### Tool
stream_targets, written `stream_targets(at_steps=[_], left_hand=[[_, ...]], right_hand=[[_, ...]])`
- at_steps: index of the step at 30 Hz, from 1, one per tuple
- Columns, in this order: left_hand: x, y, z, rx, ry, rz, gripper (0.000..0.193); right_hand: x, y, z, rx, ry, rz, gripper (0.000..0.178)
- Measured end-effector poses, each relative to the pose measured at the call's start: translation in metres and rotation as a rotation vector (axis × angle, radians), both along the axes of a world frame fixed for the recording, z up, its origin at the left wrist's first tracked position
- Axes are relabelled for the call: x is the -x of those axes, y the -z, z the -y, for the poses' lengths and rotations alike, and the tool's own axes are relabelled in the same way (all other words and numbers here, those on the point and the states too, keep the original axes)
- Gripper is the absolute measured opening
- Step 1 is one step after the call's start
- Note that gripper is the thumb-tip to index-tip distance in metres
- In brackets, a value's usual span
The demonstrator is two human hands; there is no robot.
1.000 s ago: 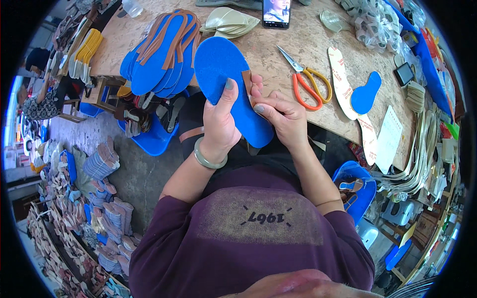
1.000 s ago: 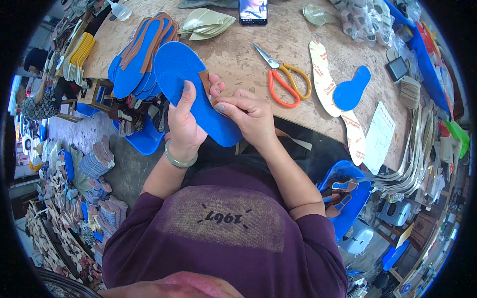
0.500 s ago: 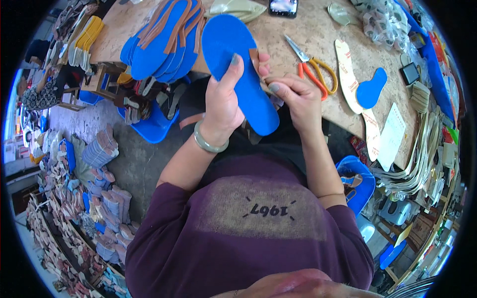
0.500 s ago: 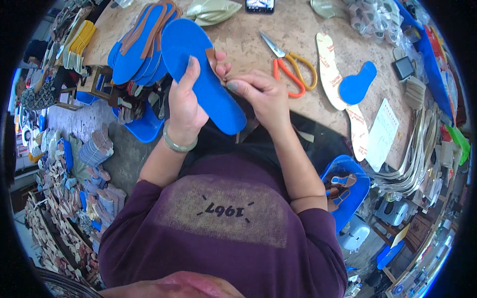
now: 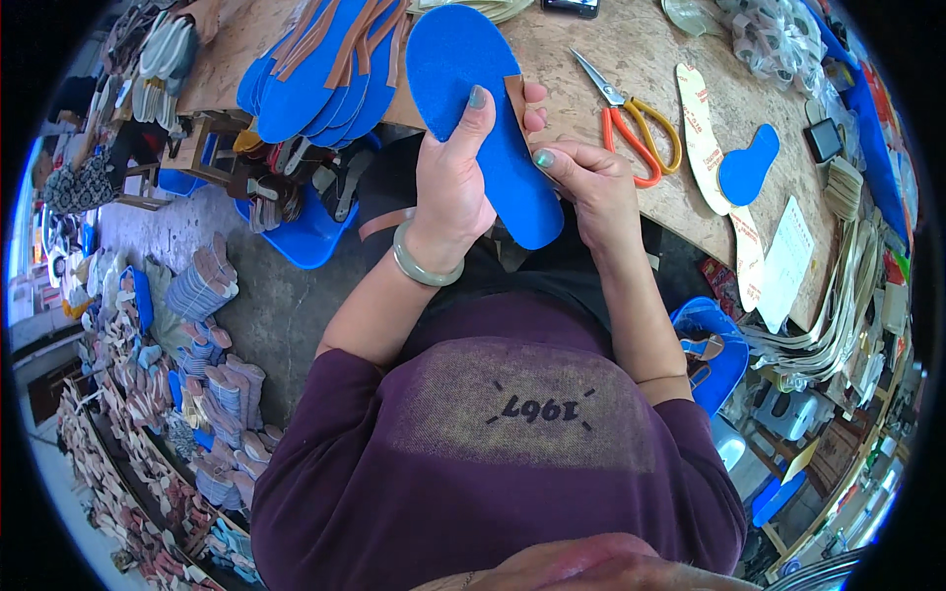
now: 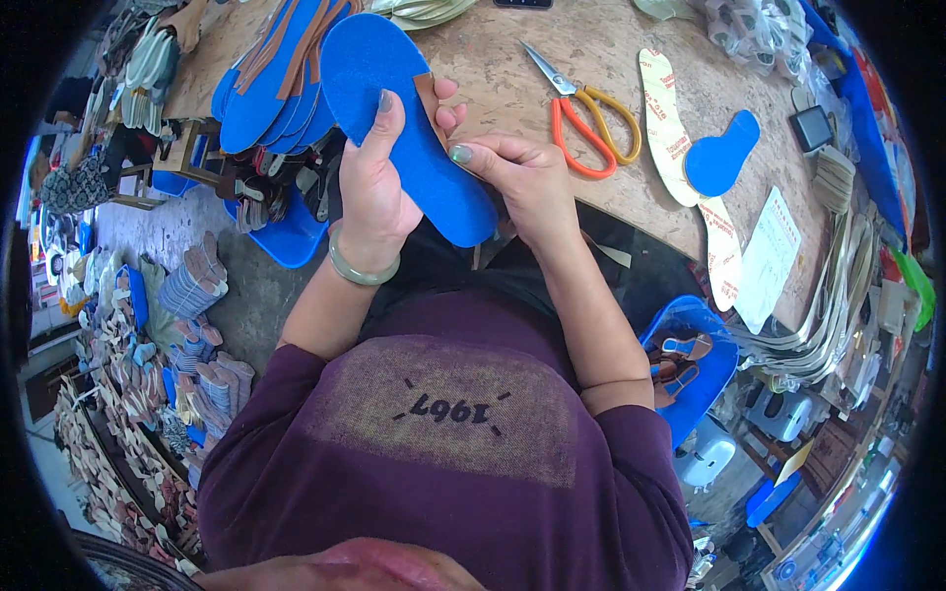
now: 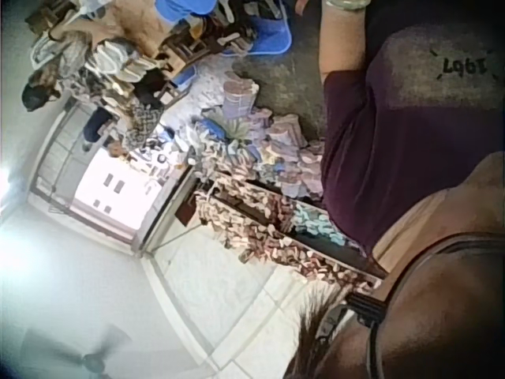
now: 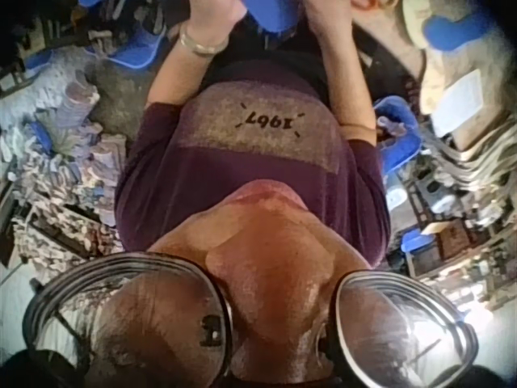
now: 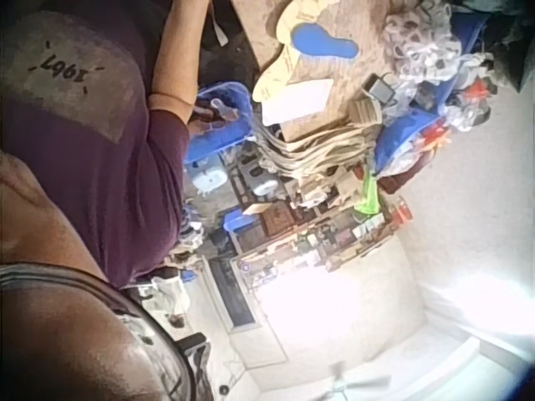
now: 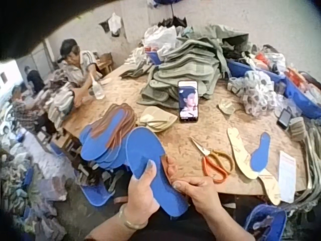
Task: The person assembles blue flip-flops by attaching brown straps to the soles. They pick up a blue sole, align a brown strap, and press it into place, repeating the process for multiple units. The person uses scissors to trim excess strap material and stacks the finished sandals on the table.
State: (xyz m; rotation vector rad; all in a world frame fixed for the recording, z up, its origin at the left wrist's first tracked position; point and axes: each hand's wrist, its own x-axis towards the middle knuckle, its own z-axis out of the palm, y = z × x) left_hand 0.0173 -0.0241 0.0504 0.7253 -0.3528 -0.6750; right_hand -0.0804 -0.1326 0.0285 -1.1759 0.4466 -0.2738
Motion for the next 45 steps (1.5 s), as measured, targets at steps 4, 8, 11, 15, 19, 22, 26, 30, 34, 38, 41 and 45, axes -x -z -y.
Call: stream_targets(at_steps=[4,8,11,15,19,22,26,30,34,38,41,45], left_hand=[[-0.002,0.003,0.001,-0.063,0.013,-0.081,0.034],[-0.006,0.009,0.005,-0.132,0.024,-0.151,0.031],[-0.009,0.006,0.007,-0.171,0.023,-0.17,0.029],[-0.012,0.008,0.01,-0.208,0.016,-0.171,0.028],[-0.004,0.006,0.017,-0.217,-0.003,-0.142,0.026],[0.01,0.004,0.018,-0.236,-0.051,-0.103,0.027],[0.019,0.003,0.018,-0.214,-0.076,-0.031,0.028],[0.022,0.005,0.017,-0.218,-0.056,-0.016,0.028],[0.02,0.005,0.015,-0.237,-0.057,-0.019,0.028],[0.016,0.005,0.013,-0.224,-0.037,-0.026,0.029],[0.012,0.003,0.009,-0.221,-0.046,-0.003,0.029],[-0.004,-0.005,0.0,-0.233,-0.052,0.087,0.03]], right_hand=[[-0.004,0.009,0.005,-0.174,-0.048,-0.003,0.022],[-0.005,0.025,0.01,-0.12,-0.018,-0.025,0.02],[-0.004,0.034,0.018,0.38,0.182,0.065,0.018],[0.008,0.011,0.008,0.949,0.333,0.244,0.016],[0.007,0.003,-0.009,0.8,0.236,0.039,0.015],[0.005,0.011,-0.009,0.648,0.237,0.03,0.013],[0.008,0.011,-0.005,0.311,0.154,0.008,0.013],[0.011,0.017,-0.003,0.374,0.131,-0.045,0.013],[0.009,0.018,-0.004,0.631,0.137,-0.006,0.011],[0.003,0.025,-0.007,0.915,0.23,0.096,0.012],[0.005,0.024,-0.005,0.879,0.285,0.003,0.012],[0.026,-0.007,-0.003,0.869,-0.006,-0.187,0.008]])
